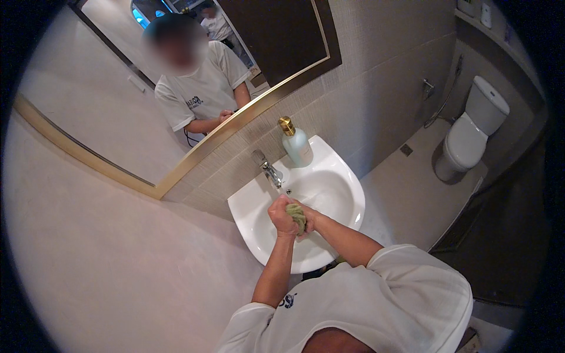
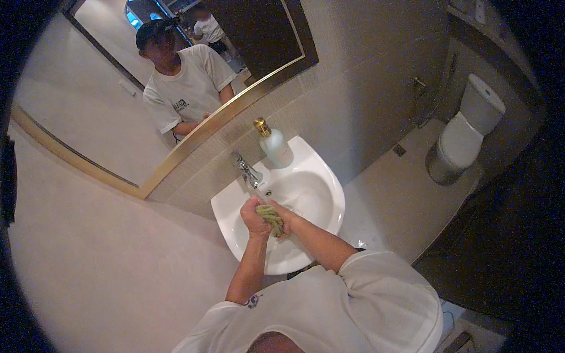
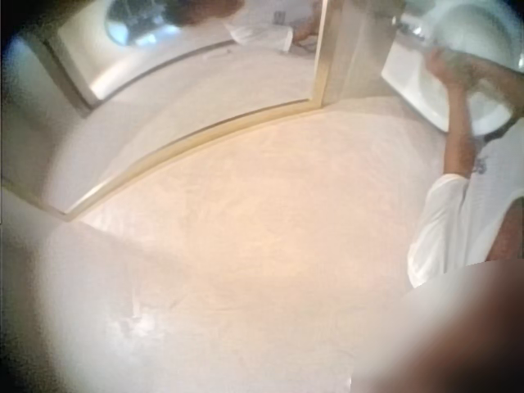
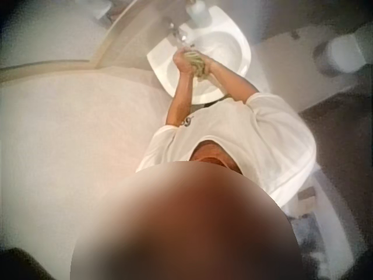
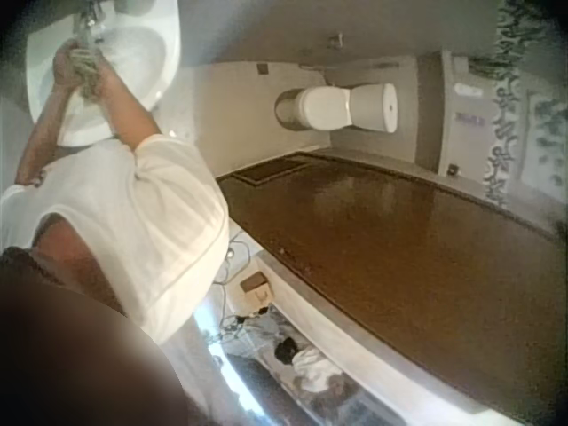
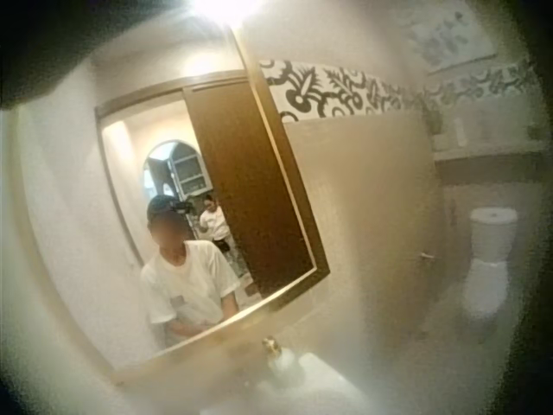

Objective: The person kneels to wipe the baseboard with a cloth, then stands to rinse the cloth at the sink. They attach the cloth to a mop and proceed to mop the bathroom floor.

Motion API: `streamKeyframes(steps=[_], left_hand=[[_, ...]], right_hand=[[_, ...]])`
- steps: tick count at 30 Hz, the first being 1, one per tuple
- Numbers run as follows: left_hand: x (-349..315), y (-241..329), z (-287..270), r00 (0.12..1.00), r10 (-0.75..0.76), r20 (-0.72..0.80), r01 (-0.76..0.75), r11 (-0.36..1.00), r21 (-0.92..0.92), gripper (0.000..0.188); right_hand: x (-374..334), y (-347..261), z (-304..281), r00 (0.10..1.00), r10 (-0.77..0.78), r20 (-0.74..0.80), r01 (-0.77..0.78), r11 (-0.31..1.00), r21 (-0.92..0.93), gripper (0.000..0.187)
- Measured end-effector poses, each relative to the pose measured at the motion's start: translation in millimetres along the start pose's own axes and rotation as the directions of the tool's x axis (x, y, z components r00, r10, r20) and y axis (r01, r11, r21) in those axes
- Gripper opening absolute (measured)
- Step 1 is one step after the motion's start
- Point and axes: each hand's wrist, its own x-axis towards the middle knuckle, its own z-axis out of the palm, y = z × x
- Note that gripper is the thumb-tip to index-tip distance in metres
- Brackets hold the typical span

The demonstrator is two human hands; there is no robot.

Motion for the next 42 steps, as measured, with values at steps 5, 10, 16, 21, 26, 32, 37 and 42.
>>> streamKeyframes(steps=[5, 10, 16, 21, 26, 32, 37, 42], left_hand=[[28.9, -11.6, -34.2, 0.959, -0.010, 0.284, 0.220, 0.658, -0.720, 0.031], [21.9, -45.4, -107.2, 0.914, -0.357, -0.190, 0.248, 0.865, -0.436, 0.050], [-12.6, -108.6, -88.9, 0.831, -0.513, 0.216, 0.521, 0.580, -0.627, 0.060], [-3.1, -71.5, -76.7, 0.906, -0.395, 0.152, 0.408, 0.716, -0.566, 0.055], [12.5, -73.6, -84.6, 0.919, -0.387, -0.068, 0.350, 0.884, -0.311, 0.035], [-13.0, -64.9, -38.1, 0.994, 0.037, 0.100, -0.094, 0.749, 0.656, 0.025], [-25.3, -57.2, -8.9, 0.871, 0.320, 0.374, -0.490, 0.624, 0.608, 0.022], [-28.6, -53.0, -36.1, 0.988, 0.069, 0.138, -0.112, 0.937, 0.332, 0.015]], right_hand=[[51.7, 4.2, -41.6, 0.989, -0.147, -0.028, 0.143, 0.871, 0.469, 0.035], [-1.1, -13.1, 20.2, 0.985, -0.111, -0.132, 0.172, 0.714, 0.679, 0.027], [-5.7, -15.3, 52.6, 0.971, -0.225, -0.079, 0.224, 0.750, 0.623, 0.030], [-20.2, -15.7, 27.6, 0.965, -0.261, -0.024, 0.234, 0.815, 0.530, 0.035], [-47.8, -8.9, 13.6, 0.879, -0.138, -0.457, 0.066, 0.983, -0.171, 0.065], [-16.2, 8.1, -6.9, 0.999, -0.034, 0.031, 0.028, 0.984, 0.177, 0.067], [41.8, 25.0, -74.9, 0.670, -0.308, 0.676, -0.245, 0.767, 0.592, 0.056], [4.2, 13.4, -20.1, 0.928, -0.289, 0.234, 0.100, 0.799, 0.593, 0.045]])
